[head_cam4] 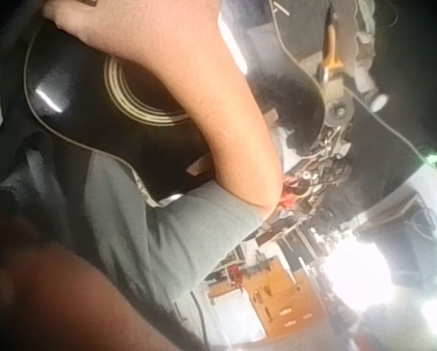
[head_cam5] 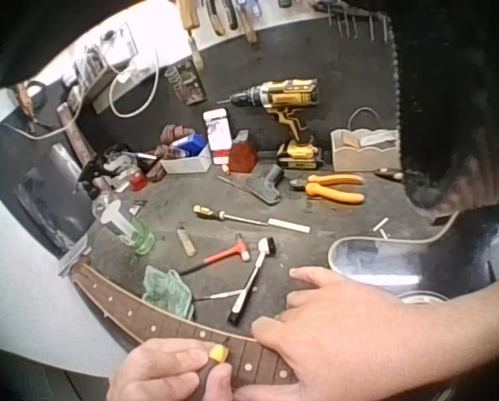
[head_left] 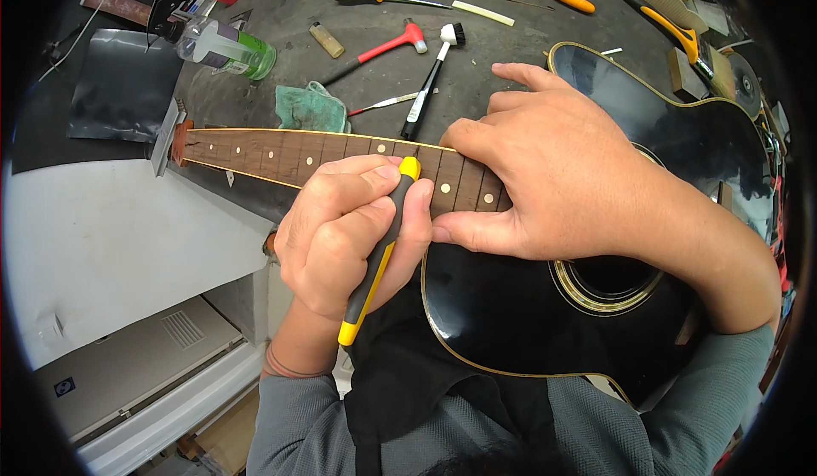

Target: The person uses a yellow utility knife to carefully scrape and clean the edges of the frets on a black acoustic guitar's fretboard. The work progresses along the neck, focusing on the side edges of the metal frets to remove debris or old finish.

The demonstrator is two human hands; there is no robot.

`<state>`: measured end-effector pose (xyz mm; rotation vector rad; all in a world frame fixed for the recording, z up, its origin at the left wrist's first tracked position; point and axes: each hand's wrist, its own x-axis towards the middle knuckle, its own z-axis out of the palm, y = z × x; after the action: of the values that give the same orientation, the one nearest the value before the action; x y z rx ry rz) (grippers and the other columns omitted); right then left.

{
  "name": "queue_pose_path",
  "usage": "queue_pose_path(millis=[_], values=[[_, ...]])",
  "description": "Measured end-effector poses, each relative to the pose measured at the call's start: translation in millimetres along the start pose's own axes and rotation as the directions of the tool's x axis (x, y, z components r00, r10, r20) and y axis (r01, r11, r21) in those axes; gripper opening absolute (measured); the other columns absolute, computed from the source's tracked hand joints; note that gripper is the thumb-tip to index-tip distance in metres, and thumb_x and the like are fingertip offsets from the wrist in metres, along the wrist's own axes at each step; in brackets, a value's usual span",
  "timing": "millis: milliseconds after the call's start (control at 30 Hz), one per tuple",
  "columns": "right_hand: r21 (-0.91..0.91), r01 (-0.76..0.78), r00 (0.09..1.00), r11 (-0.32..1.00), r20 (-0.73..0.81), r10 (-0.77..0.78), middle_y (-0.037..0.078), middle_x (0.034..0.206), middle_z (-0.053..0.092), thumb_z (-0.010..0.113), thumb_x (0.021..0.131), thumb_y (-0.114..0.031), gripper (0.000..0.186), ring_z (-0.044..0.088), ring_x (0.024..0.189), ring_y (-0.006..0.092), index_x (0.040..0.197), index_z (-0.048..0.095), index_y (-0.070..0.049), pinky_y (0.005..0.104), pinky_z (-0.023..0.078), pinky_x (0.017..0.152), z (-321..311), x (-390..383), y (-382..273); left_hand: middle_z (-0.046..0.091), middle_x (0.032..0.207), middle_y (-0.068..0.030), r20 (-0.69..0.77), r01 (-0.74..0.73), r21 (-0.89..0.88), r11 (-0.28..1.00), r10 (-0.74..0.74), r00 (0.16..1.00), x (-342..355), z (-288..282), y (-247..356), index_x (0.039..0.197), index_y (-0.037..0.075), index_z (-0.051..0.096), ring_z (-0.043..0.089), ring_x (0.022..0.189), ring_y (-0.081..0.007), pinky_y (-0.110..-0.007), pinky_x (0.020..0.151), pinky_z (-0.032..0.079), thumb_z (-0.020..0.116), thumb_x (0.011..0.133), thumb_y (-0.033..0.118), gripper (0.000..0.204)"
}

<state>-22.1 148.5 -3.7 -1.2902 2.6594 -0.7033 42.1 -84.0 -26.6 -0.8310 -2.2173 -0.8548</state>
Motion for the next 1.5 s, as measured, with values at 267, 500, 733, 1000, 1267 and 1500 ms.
queue_pose_path(millis=[267,500,733,1000,1267,1500], values=[[0.01,-0.015,0.999,1.0,0.051,0.015,0.01,0.061,0.065,0.08,0.083,-0.055,0.055,0.072,0.077,0.0332,0.098,0.075,-0.003,0.0532,0.045,0.118,-3,0,0,0.069,0.099,-0.0197,0.004,-0.037,0.031,0.999,0.037,0.999,6,1,0,0.1,0.002,0.051,0.076,0.084,-0.0333,-0.042,0.072,0.065,0.082,0.083,-0.016,0.04],[0.032,-0.013,0.999,0.999,0.033,0.012,0.011,0.062,0.066,0.08,0.083,-0.055,0.055,0.072,0.075,0.0336,0.097,0.075,-0.003,0.0531,0.045,0.118,-1,0,1,0.069,0.099,-0.02,0.008,-0.035,0.015,0.999,0.035,0.999,7,0,0,0.099,0.001,0.051,0.076,0.083,-0.0334,-0.042,0.072,0.065,0.082,0.083,-0.016,0.039],[0.021,-0.012,0.999,1.0,0.044,0.011,0.012,0.063,0.066,0.081,0.081,-0.055,0.056,0.072,0.075,0.0346,0.097,0.074,-0.002,0.0539,0.045,0.119,-2,0,1,0.069,0.097,-0.0197,0.015,-0.047,0.018,0.999,0.047,0.999,9,0,0,0.098,0.001,0.052,0.075,0.081,-0.0331,-0.042,0.071,0.065,0.082,0.082,-0.016,0.038],[0.06,0.017,0.999,0.998,0.042,-0.02,0.014,0.062,0.065,0.082,0.079,-0.055,0.056,0.072,0.073,0.0366,0.094,0.07,-0.002,0.055,0.045,0.118,-3,-2,1,0.066,0.083,-0.0155,0.062,0.014,-0.02,1.0,-0.013,0.998,23,-2,6,0.077,0.0,0.05,0.07,0.073,-0.0293,-0.037,0.065,0.058,0.08,0.077,-0.017,0.035],[0.042,0.004,1.0,0.999,0.017,-0.005,0.015,0.057,0.062,0.078,0.083,-0.051,0.051,0.069,0.063,0.0381,0.092,0.07,-0.001,0.054,0.047,0.116,-1,-2,-1,0.061,0.075,-0.0136,0.132,0.141,-0.003,0.99,-0.14,0.981,37,-9,16,0.074,0.0,0.047,0.064,0.068,-0.0235,-0.034,0.066,0.055,0.074,0.081,-0.017,0.033],[0.017,-0.025,0.999,1.0,0.037,0.025,0.014,0.057,0.063,0.076,0.083,-0.052,0.052,0.07,0.063,0.0379,0.093,0.071,-0.001,0.0534,0.047,0.116,-1,-3,-3,0.057,0.072,-0.0119,0.186,0.202,0.016,0.979,-0.202,0.962,39,-18,26,0.073,0.0,0.047,0.061,0.067,-0.0227,-0.032,0.063,0.051,0.073,0.08,-0.016,0.031]])
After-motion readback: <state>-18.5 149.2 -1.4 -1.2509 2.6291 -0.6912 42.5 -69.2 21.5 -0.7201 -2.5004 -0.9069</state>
